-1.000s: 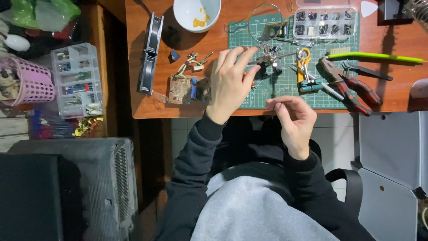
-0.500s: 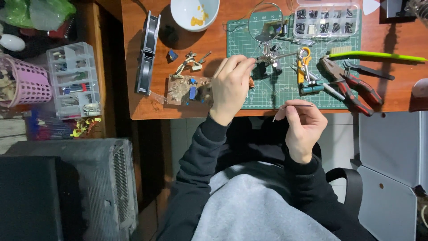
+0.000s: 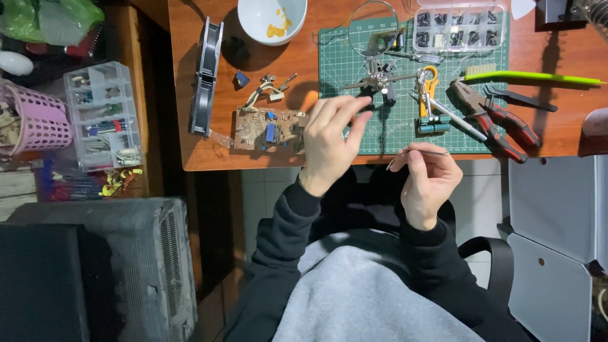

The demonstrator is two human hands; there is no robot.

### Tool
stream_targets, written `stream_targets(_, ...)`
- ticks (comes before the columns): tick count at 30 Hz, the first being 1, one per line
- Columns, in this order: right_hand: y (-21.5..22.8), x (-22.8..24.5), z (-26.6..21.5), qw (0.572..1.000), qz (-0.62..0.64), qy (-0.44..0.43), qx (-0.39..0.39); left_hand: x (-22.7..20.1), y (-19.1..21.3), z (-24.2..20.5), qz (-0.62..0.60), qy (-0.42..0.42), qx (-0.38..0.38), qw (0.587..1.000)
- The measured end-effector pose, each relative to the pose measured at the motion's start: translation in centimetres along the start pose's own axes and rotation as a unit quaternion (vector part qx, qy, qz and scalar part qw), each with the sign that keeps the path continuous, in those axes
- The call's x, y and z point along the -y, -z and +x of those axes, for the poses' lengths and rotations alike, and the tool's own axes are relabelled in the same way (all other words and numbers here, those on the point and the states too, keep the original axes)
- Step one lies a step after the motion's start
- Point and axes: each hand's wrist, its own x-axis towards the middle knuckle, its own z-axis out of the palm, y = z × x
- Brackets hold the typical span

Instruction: The person sits at a workbench and handles a small electronic component, twisting its wires. They then use a soldering iron to heat the component and apply solder to the connection. Finally, they use a blue utility knife to trim the excess wire.

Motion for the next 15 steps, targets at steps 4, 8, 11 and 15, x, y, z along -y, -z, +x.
stream_targets(4, 0.7, 0.0, -0.3, 1.000, -0.022, 0.014, -0.003, -0.8, 0.3, 0.0, -0.010, -0.003, -0.007, 1.000)
stream_targets(8, 1.1, 0.8, 0.1, 0.999, -0.026, 0.028, -0.035, -1.6, 0.7, -0.2, -0.063, 0.015, 0.003, 0.998)
stream_targets(11, 0.9, 2.6, 1.7, 0.995, -0.061, 0.046, -0.066, -1.2, 1.0, 0.1, -0.041, 0.035, 0.023, 0.998)
stream_targets(15, 3.4, 2.1, 3.4, 0.998, -0.053, 0.005, -0.037, -0.6, 0.7, 0.7, 0.005, 0.068, 0.073, 0.995)
